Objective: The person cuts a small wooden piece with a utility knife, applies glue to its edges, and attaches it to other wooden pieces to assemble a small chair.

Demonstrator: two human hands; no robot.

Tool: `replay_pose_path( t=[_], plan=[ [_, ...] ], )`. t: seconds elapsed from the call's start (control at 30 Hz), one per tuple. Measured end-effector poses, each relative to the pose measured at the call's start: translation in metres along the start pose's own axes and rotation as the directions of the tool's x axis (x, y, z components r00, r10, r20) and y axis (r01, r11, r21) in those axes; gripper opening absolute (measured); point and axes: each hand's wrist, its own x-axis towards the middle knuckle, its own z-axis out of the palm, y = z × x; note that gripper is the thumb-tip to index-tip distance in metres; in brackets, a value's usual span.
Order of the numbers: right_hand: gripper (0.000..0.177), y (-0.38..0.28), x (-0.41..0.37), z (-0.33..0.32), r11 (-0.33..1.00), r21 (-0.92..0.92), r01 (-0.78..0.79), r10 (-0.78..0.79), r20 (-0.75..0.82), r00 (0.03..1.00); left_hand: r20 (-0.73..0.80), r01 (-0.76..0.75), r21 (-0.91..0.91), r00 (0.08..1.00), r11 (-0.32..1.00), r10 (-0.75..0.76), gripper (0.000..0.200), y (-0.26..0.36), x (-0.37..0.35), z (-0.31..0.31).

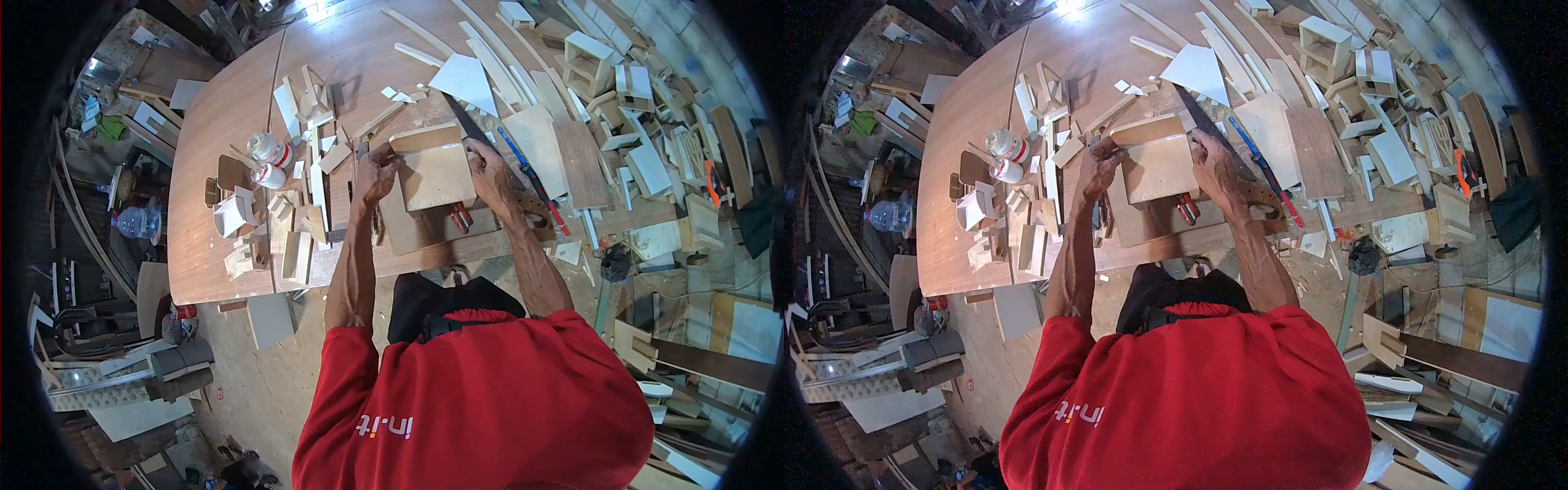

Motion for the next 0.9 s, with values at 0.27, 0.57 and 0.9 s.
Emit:
replay_pose_path(
  t=[0.27,0.57,0.9],
  plan=[
    [0.032,-0.005,-0.014,0.003,0.998,-0.042,-0.039,0.038,-0.021,0.999,0.053,0.061,-0.064,0.997,0.996,-0.058,0.034,-0.006,0.002,-0.005],
    [0.035,-0.002,-0.006,0.008,0.998,0.065,-0.011,0.013,-0.019,1.000,-0.071,0.028,-0.341,0.996,0.939,-0.056,0.032,0.017,-0.015,0.012],
    [0.036,-0.006,-0.007,0.008,0.999,0.032,0.008,-0.008,-0.008,1.000,-0.043,0.037,-0.090,0.998,0.995,-0.041,0.045,0.015,-0.022,0.010]
  ],
)
